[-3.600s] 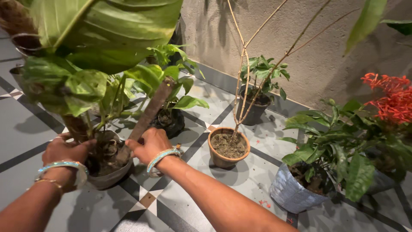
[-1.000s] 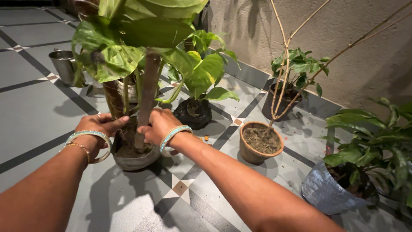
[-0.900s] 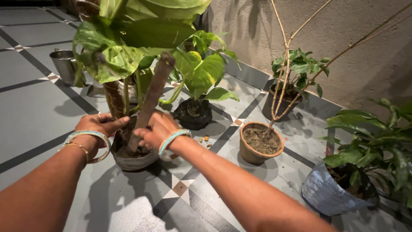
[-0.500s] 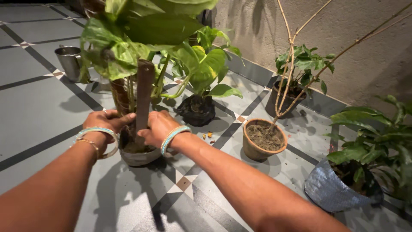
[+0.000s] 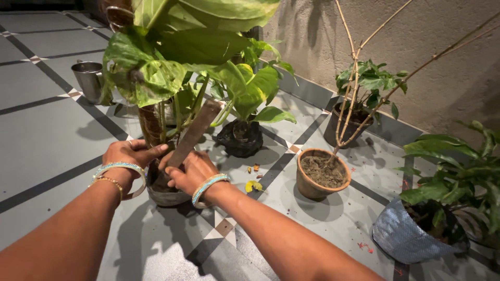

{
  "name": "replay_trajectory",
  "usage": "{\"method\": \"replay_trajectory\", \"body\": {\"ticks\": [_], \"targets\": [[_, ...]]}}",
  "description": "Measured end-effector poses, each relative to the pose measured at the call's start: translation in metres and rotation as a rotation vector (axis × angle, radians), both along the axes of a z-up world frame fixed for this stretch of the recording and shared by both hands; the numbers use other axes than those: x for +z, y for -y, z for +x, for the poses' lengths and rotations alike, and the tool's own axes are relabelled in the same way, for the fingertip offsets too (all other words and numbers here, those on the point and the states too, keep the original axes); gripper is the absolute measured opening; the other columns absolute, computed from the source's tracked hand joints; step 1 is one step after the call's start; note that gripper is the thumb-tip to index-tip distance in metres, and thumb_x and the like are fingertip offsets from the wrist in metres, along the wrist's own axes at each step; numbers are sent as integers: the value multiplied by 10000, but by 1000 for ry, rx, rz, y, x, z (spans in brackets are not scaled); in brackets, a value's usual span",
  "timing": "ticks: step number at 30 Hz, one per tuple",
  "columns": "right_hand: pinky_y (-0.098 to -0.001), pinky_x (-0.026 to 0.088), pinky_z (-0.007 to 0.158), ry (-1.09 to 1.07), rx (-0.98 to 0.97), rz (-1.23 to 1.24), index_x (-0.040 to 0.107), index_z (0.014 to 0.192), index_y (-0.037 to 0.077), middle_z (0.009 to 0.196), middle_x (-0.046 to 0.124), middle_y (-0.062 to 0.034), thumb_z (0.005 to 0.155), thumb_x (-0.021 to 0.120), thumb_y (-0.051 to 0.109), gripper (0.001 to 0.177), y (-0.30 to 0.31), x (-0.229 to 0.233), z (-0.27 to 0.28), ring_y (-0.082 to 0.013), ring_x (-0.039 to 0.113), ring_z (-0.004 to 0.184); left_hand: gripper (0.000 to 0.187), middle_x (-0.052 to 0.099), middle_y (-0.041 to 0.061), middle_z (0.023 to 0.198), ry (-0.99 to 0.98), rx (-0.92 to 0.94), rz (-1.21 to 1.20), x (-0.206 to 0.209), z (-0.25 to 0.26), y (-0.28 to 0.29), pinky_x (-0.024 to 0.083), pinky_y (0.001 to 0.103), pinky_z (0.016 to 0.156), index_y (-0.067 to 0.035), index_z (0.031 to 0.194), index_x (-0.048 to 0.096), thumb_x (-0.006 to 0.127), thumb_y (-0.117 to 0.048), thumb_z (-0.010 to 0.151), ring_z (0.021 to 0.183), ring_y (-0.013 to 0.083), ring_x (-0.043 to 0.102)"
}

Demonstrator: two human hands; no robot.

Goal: The person loosens soil in several potted plants using a flat metal tool, then waters one of the plants with a metal pitcher. The person handles multiple potted plants on a tiled floor, including a small sapling and a larger leafy plant.

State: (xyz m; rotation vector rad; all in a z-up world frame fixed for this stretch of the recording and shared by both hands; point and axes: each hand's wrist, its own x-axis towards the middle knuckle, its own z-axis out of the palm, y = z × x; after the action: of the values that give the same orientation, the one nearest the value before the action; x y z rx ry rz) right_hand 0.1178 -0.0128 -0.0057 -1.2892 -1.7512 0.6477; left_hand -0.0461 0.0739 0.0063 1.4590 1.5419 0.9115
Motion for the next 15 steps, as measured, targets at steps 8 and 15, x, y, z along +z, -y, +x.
{"method": "replay_trajectory", "body": {"ticks": [8, 15], "targets": [[-394, 579, 750, 459, 6, 22, 775, 981, 150, 816, 769, -91, 850, 689, 176, 158, -2, 54, 14, -263, 750, 777, 430, 802, 64, 957, -99, 26, -22, 0, 3, -3, 550, 331, 759, -143, 1039, 849, 934, -405, 709, 769, 155, 701], [-325, 613, 764, 265, 47, 51, 751, 1027, 159, 889, 785, -77, 916, 629, 162, 165, 4, 39, 8, -174, 801, 760, 450, 788, 75, 1029, -191, 79, -99, 10, 8, 3, 577, 401, 796, -206, 1099, 823, 911, -451, 733, 810, 217, 708]]}}
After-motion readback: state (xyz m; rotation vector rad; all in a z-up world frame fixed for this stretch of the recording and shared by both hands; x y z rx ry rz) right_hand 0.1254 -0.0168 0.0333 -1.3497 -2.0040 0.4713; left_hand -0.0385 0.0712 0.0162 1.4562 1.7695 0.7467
